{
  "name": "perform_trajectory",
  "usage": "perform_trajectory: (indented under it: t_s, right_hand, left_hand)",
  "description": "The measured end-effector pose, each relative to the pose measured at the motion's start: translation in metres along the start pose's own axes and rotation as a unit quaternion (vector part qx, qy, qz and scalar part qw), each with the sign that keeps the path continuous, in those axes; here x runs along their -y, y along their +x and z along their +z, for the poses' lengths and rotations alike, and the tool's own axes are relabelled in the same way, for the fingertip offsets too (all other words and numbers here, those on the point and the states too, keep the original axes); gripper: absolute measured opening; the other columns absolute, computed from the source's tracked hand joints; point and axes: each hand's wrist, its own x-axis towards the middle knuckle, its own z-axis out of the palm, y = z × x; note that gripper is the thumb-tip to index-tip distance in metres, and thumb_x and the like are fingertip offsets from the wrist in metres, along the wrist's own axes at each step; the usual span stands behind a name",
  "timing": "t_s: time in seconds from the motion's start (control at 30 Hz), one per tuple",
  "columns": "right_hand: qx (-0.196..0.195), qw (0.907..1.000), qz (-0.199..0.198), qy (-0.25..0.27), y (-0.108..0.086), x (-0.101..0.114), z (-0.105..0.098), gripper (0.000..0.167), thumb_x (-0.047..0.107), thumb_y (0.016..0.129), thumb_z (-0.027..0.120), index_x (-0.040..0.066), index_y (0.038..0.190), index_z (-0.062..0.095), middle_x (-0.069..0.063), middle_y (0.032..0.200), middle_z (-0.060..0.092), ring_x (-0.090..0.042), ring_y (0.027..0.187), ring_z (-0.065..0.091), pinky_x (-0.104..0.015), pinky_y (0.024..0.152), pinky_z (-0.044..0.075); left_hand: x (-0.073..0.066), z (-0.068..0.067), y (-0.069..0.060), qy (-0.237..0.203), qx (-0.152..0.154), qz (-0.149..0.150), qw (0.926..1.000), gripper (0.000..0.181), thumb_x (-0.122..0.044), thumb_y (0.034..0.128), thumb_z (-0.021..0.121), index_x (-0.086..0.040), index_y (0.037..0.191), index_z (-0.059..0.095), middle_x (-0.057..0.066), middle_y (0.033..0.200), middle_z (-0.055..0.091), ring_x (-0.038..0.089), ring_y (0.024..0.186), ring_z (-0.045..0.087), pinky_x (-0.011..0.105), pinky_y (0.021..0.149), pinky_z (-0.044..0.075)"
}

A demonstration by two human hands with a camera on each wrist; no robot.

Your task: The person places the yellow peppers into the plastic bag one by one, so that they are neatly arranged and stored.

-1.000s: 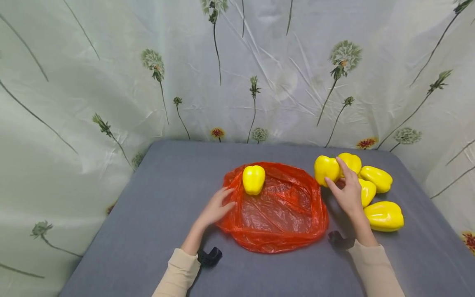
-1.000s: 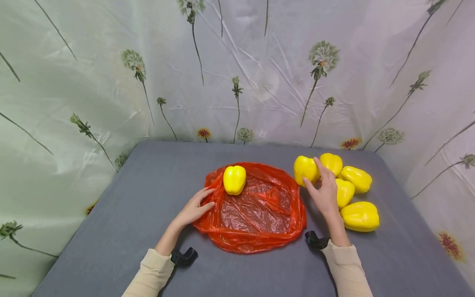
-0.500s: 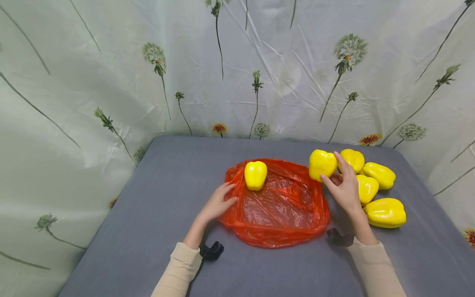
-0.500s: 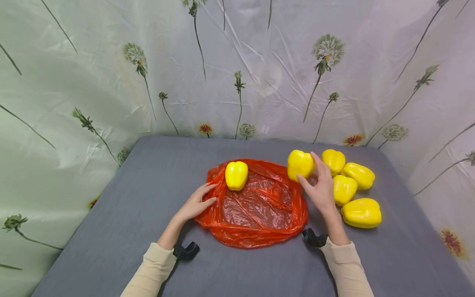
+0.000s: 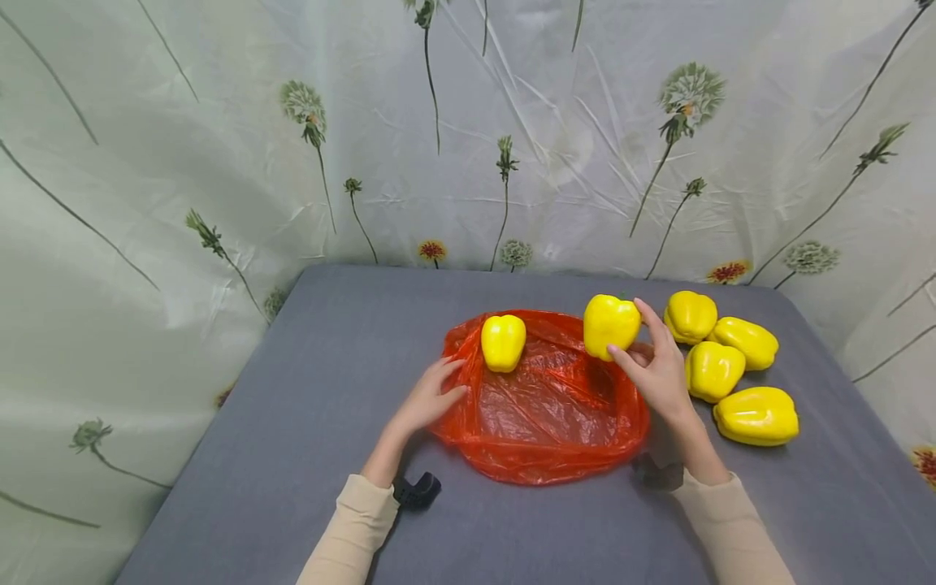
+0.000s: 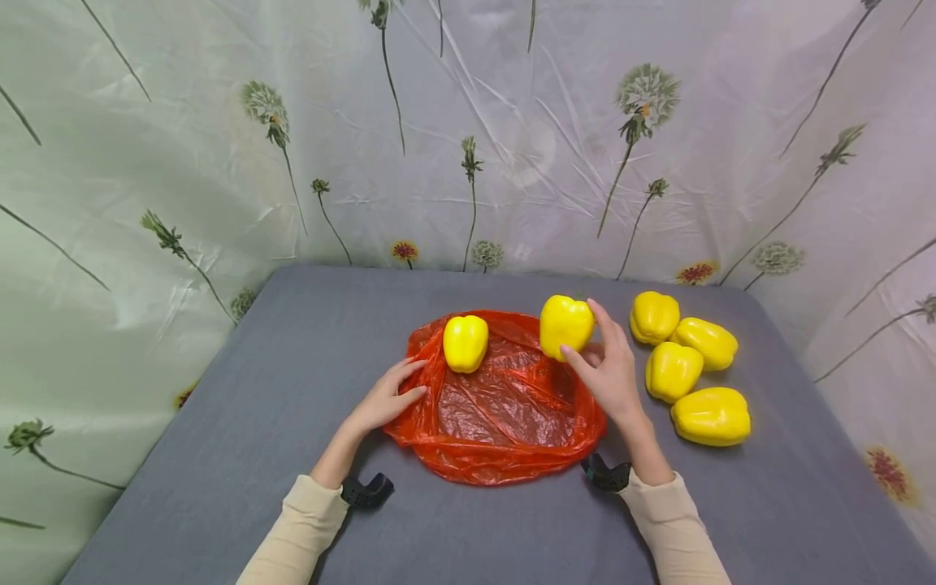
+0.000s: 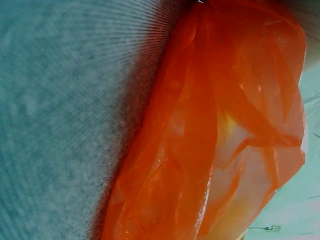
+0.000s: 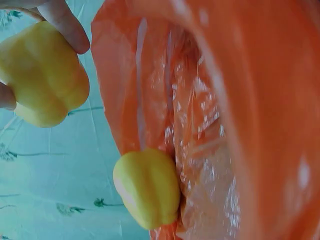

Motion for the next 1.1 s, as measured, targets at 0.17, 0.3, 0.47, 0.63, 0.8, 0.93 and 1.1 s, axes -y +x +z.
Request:
perform_trajectory:
  t_s: [0.17,0.3,0.47,0.63,0.8,0.93,1.1]
  right_hand:
    - [0.046,0.9986,0.006,0.026,-0.003,0.004,0.008,0.075,0.007,0.084,0.067,0.011,0.147,0.027,-0.021,0.132,0.041,-0.004,0.081,0.064,-0.002,0.069,0.047]
    - [0.078,0.9963,0.018,0.031,-0.004,-0.003,0.018,0.074,0.011,0.085,0.067,0.014,0.147,0.027,-0.022,0.135,0.043,-0.029,0.085,0.067,-0.005,0.071,0.048]
    - [0.109,0.9928,0.031,0.04,-0.003,-0.006,0.027,0.073,0.016,0.088,0.065,0.017,0.148,0.025,-0.022,0.137,0.044,-0.036,0.092,0.067,-0.011,0.075,0.051]
    - [0.133,0.9892,0.045,0.042,-0.002,-0.009,0.033,0.073,0.019,0.088,0.064,0.019,0.148,0.024,-0.023,0.135,0.045,-0.036,0.094,0.067,-0.011,0.073,0.052]
    - [0.144,0.9876,0.053,0.033,-0.001,-0.01,0.037,0.073,0.021,0.087,0.066,0.021,0.148,0.025,-0.023,0.134,0.046,-0.035,0.094,0.067,-0.013,0.074,0.052]
    - [0.155,0.9853,0.07,0.017,0.003,-0.009,0.041,0.073,0.029,0.088,0.065,0.024,0.148,0.024,-0.022,0.137,0.044,-0.034,0.097,0.067,-0.035,0.083,0.057]
    - [0.173,0.9818,0.075,0.021,0.008,-0.008,0.047,0.072,0.031,0.089,0.063,0.023,0.148,0.022,-0.024,0.14,0.042,-0.038,0.101,0.065,-0.05,0.091,0.052]
  left_hand:
    - [0.003,0.001,0.0,0.002,0.001,0.0,1.0,0.05,-0.02,0.091,0.057,-0.005,0.137,0.046,0.02,0.148,0.037,0.038,0.139,0.031,0.056,0.113,0.027]
    - [0.004,0.001,-0.001,-0.002,0.003,-0.002,1.0,0.049,-0.02,0.0907,0.058,-0.005,0.136,0.047,0.02,0.147,0.037,0.039,0.138,0.032,0.057,0.112,0.028]
    - [0.005,0.001,-0.001,-0.003,0.002,-0.004,1.0,0.05,-0.02,0.0908,0.058,-0.005,0.137,0.046,0.019,0.147,0.037,0.038,0.139,0.032,0.057,0.112,0.028]
    - [0.004,0.002,0.0,0.001,0.005,-0.005,1.0,0.05,-0.021,0.0912,0.057,-0.007,0.138,0.045,0.018,0.149,0.036,0.037,0.14,0.03,0.057,0.112,0.028]
    - [0.003,0.002,-0.001,-0.001,0.007,-0.003,1.0,0.05,-0.021,0.0916,0.057,-0.005,0.137,0.045,0.02,0.148,0.036,0.038,0.139,0.03,0.058,0.112,0.027]
    - [0.001,0.001,-0.001,-0.007,0.005,-0.004,1.0,0.05,-0.022,0.0917,0.056,-0.006,0.138,0.046,0.02,0.149,0.035,0.038,0.14,0.03,0.058,0.112,0.027]
    - [0.0,0.0,-0.001,-0.004,0.004,-0.006,1.0,0.05,-0.022,0.0915,0.057,-0.006,0.138,0.046,0.019,0.148,0.036,0.038,0.139,0.031,0.058,0.112,0.028]
